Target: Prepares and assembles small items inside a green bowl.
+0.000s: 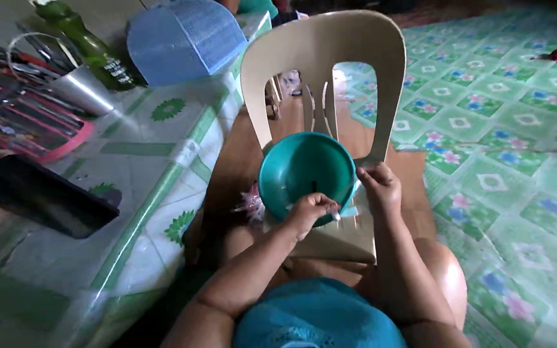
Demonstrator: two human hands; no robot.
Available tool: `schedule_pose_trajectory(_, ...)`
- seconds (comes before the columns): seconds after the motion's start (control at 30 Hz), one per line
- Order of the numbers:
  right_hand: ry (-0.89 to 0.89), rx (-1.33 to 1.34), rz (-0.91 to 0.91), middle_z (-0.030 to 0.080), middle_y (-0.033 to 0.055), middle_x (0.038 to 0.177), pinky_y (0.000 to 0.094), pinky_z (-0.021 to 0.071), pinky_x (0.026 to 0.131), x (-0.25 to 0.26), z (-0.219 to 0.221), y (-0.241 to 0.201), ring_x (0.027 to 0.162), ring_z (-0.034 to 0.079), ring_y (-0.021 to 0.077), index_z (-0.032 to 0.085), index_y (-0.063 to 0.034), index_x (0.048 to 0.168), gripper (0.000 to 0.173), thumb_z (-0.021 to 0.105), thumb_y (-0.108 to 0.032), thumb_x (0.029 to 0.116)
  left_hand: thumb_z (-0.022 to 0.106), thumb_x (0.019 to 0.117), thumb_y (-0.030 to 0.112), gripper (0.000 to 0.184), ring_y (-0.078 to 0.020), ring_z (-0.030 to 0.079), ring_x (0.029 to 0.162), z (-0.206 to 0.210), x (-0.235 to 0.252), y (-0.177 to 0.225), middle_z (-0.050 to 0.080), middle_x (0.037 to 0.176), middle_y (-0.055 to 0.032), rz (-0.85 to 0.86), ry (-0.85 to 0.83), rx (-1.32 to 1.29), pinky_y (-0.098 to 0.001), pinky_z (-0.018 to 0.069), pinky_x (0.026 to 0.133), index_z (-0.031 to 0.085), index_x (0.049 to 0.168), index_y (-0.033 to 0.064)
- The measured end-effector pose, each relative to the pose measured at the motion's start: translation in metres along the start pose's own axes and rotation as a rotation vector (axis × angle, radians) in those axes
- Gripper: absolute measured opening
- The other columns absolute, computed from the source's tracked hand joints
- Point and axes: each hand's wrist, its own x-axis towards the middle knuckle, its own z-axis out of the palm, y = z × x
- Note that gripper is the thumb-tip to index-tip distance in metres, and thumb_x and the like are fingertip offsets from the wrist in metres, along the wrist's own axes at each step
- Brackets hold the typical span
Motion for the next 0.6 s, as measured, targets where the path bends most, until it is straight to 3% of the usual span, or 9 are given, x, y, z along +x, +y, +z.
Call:
schedule_pose_trajectory(0.1, 0.037, 0.035, -0.087, 0.067, 0.0111, 0.103, 0.0324, 0.0545, 0.087, -0.001, 0.000, 0.000, 0.096, 0.063, 0.0143, 0.072, 0.0022, 0.091, 0.020, 0.070, -0.017, 0.0967, 0.063, 0.0986, 0.003, 0.004, -0.0125, 0.067, 0.092, 0.002, 0.003, -0.003, 0.069, 0.096, -0.0054, -0.025, 0.069, -0.197, -0.0312, 0.0555, 0.090, 0.063, 0.102, 0.0012)
schedule_pose_trajectory(0.23, 0.069, 0.018, -0.172, 0.068, 0.0124, 0.106, 0.0351, 0.0542, 0.091, -0.003, 0.004, -0.003, 0.102, 0.064, 0.0181, 0.072, 0.0009, 0.094, 0.019, 0.068, -0.018, 0.0980, 0.062, 0.0999, 0.005, 0.026, -0.0138, 0.066, 0.099, 0.004, 0.005, 0.000, 0.068, 0.109, -0.0086, -0.051, 0.086, -0.196, -0.0308, 0.0552, 0.092, 0.060, 0.125, -0.0011)
schedule_pose_trajectory(0.27, 0.079, -0.029, -0.190, 0.067, 0.0164, 0.111, 0.0396, 0.0538, 0.092, -0.003, 0.007, -0.005, 0.106, 0.063, 0.0239, 0.072, 0.0024, 0.102, 0.019, 0.068, -0.016, 0.0977, 0.061, 0.1012, 0.007, 0.023, -0.0139, 0.066, 0.097, 0.007, 0.006, 0.001, 0.068, 0.107, -0.0087, -0.065, 0.144, -0.197, -0.0305, 0.0549, 0.091, 0.062, 0.122, -0.0012)
schedule_pose_trajectory(0.33, 0.054, -0.152, -0.201, 0.059, 0.0261, 0.132, 0.0505, 0.0518, 0.100, -0.007, 0.013, -0.012, 0.120, 0.059, 0.0373, 0.060, 0.0041, 0.133, 0.043, 0.070, -0.014, 0.0946, 0.060, 0.1031, 0.011, 0.021, -0.0142, 0.065, 0.090, 0.008, 0.010, -0.001, 0.067, 0.102, -0.0087, -0.082, 0.279, -0.285, -0.0295, 0.0547, 0.086, 0.063, 0.119, -0.0008)
schedule_pose_trajectory(0.37, 0.022, -0.196, -0.223, 0.054, 0.0283, 0.139, 0.0547, 0.0492, 0.104, -0.010, 0.018, -0.015, 0.126, 0.055, 0.0414, 0.055, 0.0044, 0.138, 0.053, 0.073, -0.014, 0.0919, 0.058, 0.1044, 0.012, 0.020, -0.0139, 0.063, 0.085, 0.008, 0.012, -0.002, 0.067, 0.100, -0.0081, -0.082, 0.336, -0.358, -0.0285, 0.0544, 0.082, 0.062, 0.119, -0.0002)
schedule_pose_trajectory(0.43, -0.079, -0.303, -0.349, 0.057, 0.0277, 0.137, 0.0639, 0.0436, 0.106, -0.018, 0.029, -0.016, 0.128, 0.053, 0.0465, 0.065, 0.0029, 0.119, 0.040, 0.077, -0.020, 0.0882, 0.054, 0.1064, 0.016, 0.020, -0.0134, 0.062, 0.084, 0.006, 0.013, -0.004, 0.065, 0.100, -0.0073, -0.091, 0.411, -0.474, -0.0270, 0.0540, 0.079, 0.059, 0.121, 0.0018)
schedule_pose_trajectory(0.47, -0.137, -0.378, -0.414, 0.061, 0.0229, 0.133, 0.0652, 0.0419, 0.105, -0.021, 0.036, -0.014, 0.127, 0.055, 0.0440, 0.071, -0.0030, 0.108, 0.029, 0.077, -0.024, 0.0887, 0.052, 0.1073, 0.017, 0.020, -0.0134, 0.062, 0.085, 0.007, 0.013, -0.004, 0.064, 0.099, -0.0071, -0.096, 0.434, -0.503, -0.0269, 0.0542, 0.079, 0.058, 0.121, 0.0028)
schedule_pose_trajectory(0.53, -0.208, -0.505, -0.504, 0.067, 0.0139, 0.127, 0.0649, 0.0397, 0.106, -0.029, 0.051, -0.008, 0.126, 0.058, 0.0375, 0.077, -0.0129, 0.105, 0.020, 0.074, -0.024, 0.0890, 0.050, 0.1084, 0.020, 0.020, -0.0139, 0.062, 0.081, 0.011, 0.010, -0.004, 0.064, 0.093, -0.0068, -0.101, 0.467, -0.527, -0.0285, 0.0545, 0.076, 0.059, 0.117, 0.0038)
schedule_pose_trajectory(0.6, -0.158, -0.562, -0.584, 0.071, 0.0097, 0.120, 0.0637, 0.0406, 0.106, -0.036, 0.063, 0.001, 0.121, 0.062, 0.0329, 0.078, -0.0138, 0.103, 0.018, 0.072, -0.023, 0.0891, 0.050, 0.1083, 0.024, 0.023, -0.0148, 0.063, 0.079, 0.015, 0.008, -0.006, 0.064, 0.090, -0.0074, -0.099, 0.479, -0.563, -0.0296, 0.0550, 0.074, 0.062, 0.114, 0.0040)
